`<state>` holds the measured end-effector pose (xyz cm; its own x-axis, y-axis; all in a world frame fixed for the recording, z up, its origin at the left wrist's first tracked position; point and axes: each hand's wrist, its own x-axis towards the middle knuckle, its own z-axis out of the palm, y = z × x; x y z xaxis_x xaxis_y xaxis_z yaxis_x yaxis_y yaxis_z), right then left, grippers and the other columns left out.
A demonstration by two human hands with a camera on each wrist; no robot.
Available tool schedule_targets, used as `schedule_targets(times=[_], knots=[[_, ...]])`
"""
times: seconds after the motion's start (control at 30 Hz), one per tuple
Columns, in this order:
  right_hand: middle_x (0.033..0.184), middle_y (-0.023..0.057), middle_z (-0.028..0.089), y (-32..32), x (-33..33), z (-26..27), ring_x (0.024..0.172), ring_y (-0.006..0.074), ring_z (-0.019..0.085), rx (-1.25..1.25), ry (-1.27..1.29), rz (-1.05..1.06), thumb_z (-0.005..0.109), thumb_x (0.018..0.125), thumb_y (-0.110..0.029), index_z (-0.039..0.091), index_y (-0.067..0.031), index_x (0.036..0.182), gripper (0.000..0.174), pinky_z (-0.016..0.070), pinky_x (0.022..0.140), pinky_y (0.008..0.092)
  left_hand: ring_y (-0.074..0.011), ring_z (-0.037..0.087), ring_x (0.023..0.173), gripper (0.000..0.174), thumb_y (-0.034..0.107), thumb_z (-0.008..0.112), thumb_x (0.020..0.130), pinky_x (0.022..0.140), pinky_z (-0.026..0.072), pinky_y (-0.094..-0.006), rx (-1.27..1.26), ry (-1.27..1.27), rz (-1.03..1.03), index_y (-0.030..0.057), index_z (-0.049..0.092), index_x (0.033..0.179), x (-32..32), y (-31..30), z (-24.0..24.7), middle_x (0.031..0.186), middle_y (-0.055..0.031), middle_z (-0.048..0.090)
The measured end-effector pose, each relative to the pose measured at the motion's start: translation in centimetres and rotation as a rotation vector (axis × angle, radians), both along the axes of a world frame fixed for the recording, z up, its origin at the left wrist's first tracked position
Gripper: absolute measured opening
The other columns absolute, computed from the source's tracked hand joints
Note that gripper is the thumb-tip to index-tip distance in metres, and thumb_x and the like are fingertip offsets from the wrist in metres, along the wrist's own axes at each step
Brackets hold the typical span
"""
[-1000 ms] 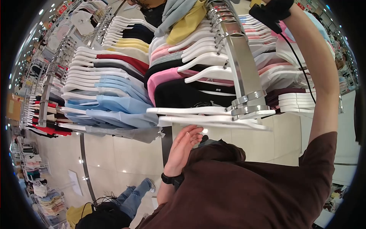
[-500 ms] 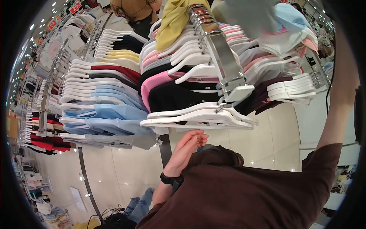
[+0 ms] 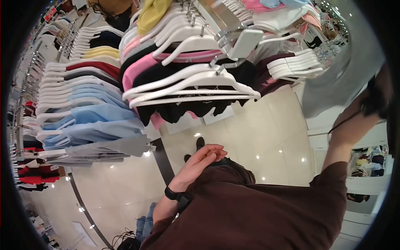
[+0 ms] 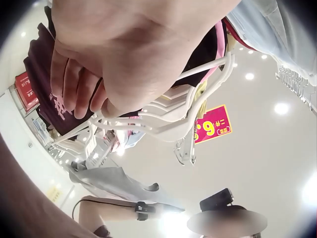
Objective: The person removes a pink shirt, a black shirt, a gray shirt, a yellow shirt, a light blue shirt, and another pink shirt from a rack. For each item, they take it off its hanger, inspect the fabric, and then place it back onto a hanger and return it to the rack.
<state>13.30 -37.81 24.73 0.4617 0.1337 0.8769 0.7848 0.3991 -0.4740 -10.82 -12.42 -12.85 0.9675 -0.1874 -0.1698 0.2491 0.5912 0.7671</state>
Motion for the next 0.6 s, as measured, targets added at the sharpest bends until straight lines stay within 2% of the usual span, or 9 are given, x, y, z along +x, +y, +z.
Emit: schedule_targets(times=[0.13,0.2,0.23,0.33,0.37,0.4,0.5,0.57,0.6], knots=[[0.085,0.0037,0.055,-2.2,-3.6,-3.0,0.074,0.0182,0.051,0.058,0.128,0.178,0.066,0.094,-0.016,0.050,-0.0018,0.125,0.038,0.0453,0.073,0.0315,-0.0220,0.057,0.128,0.044,0.016,0.052,0.109,0.111,0.0452,-0.0371,0.023,-0.116,-0.133,0.0002,0.043,0.149,0.3,-1.8,0.7,0.143,-0.0133,0.057],[0.084,0.0024,0.054,-3.0,-5.1,-4.6,0.072,0.0168,0.050,0.083,0.197,0.246,0.067,0.093,-0.015,0.049,-0.0024,0.127,0.040,0.0447,0.072,0.0303,-0.0240,0.057,0.129,0.062,0.015,0.057,0.106,0.107,0.0492,-0.0386,-0.078,-0.176,-0.202,0.0028,0.026,0.159,0.3,-2.8,2.3,0.155,-0.0152,0.044],[0.083,0.0017,0.053,-3.4,-5.8,-5.6,0.071,0.0162,0.049,0.095,0.235,0.271,0.068,0.093,-0.015,0.048,-0.0027,0.127,0.041,0.0444,0.072,0.0297,-0.0266,0.057,0.129,0.083,0.014,0.062,0.104,0.103,0.0525,-0.0398,-0.097,-0.186,-0.225,0.0089,0.007,0.166,0.5,-3.6,1.5,0.163,-0.0166,0.031],[0.081,-0.0002,0.051,-4.6,-7.3,-9.3,0.069,0.0142,0.047,0.123,0.358,0.361,0.069,0.092,-0.013,0.047,-0.0035,0.130,0.045,0.0436,0.071,0.0280,-0.0276,0.056,0.131,0.089,0.017,0.062,0.104,0.102,0.0535,-0.0410,-0.228,-0.058,-0.124,0.0140,-0.001,0.167,0.3,-4.8,1.2,0.163,-0.0176,0.027],[0.080,-0.0009,0.050,-4.7,-7.8,-10.8,0.068,0.0135,0.046,0.129,0.389,0.388,0.070,0.091,-0.013,0.046,-0.0038,0.130,0.046,0.0433,0.070,0.0274,-0.0250,0.058,0.125,0.090,0.019,0.063,0.104,0.102,0.0544,-0.0422,-0.260,0.011,-0.124,0.0151,-0.001,0.167,0.1,-4.9,0.7,0.149,-0.0152,0.043],[0.080,-0.0015,0.049,-4.9,-8.2,-12.3,0.067,0.0128,0.045,0.137,0.414,0.397,0.071,0.091,-0.013,0.045,-0.0041,0.131,0.048,0.0430,0.070,0.0268,-0.0250,0.058,0.125,0.090,0.019,0.063,0.104,0.102,0.0544,-0.0422,-0.256,0.018,-0.122,0.0151,-0.001,0.167,0.0,-5.2,0.2,0.149,-0.0152,0.043],[0.081,-0.0025,0.053,-6.1,-9.4,-16.4,0.065,0.0109,0.049,0.237,0.428,0.361,0.070,0.096,-0.019,0.042,0.0003,0.148,0.062,0.0458,0.067,0.0263,-0.0139,0.059,0.101,0.084,0.020,0.060,0.106,0.094,0.0536,-0.0351,-0.086,0.213,0.061,0.0158,0.004,0.168,0.6,-7.2,-0.9,0.114,-0.0053,0.055],[0.093,0.0035,0.063,-7.9,-10.9,-17.9,0.075,0.0153,0.063,0.260,0.718,-0.606,0.059,0.102,-0.025,0.048,0.0025,0.148,0.054,0.0553,0.070,0.0329,-0.0118,0.058,0.099,0.076,0.020,0.059,0.106,0.092,0.0519,-0.0319,-0.018,0.250,0.089,0.0142,0.013,0.167,1.3,-8.9,-3.1,0.112,-0.0039,0.056],[0.093,0.0035,0.063,-8.0,-11.0,-18.4,0.075,0.0153,0.063,0.260,0.728,-0.597,0.059,0.102,-0.025,0.048,0.0025,0.148,0.054,0.0553,0.070,0.0329,-0.0097,0.058,0.096,0.068,0.021,0.058,0.107,0.089,0.0503,-0.0287,0.049,0.285,0.114,0.0127,0.023,0.165,1.4,-9.4,-4.0,0.110,-0.0025,0.056]])
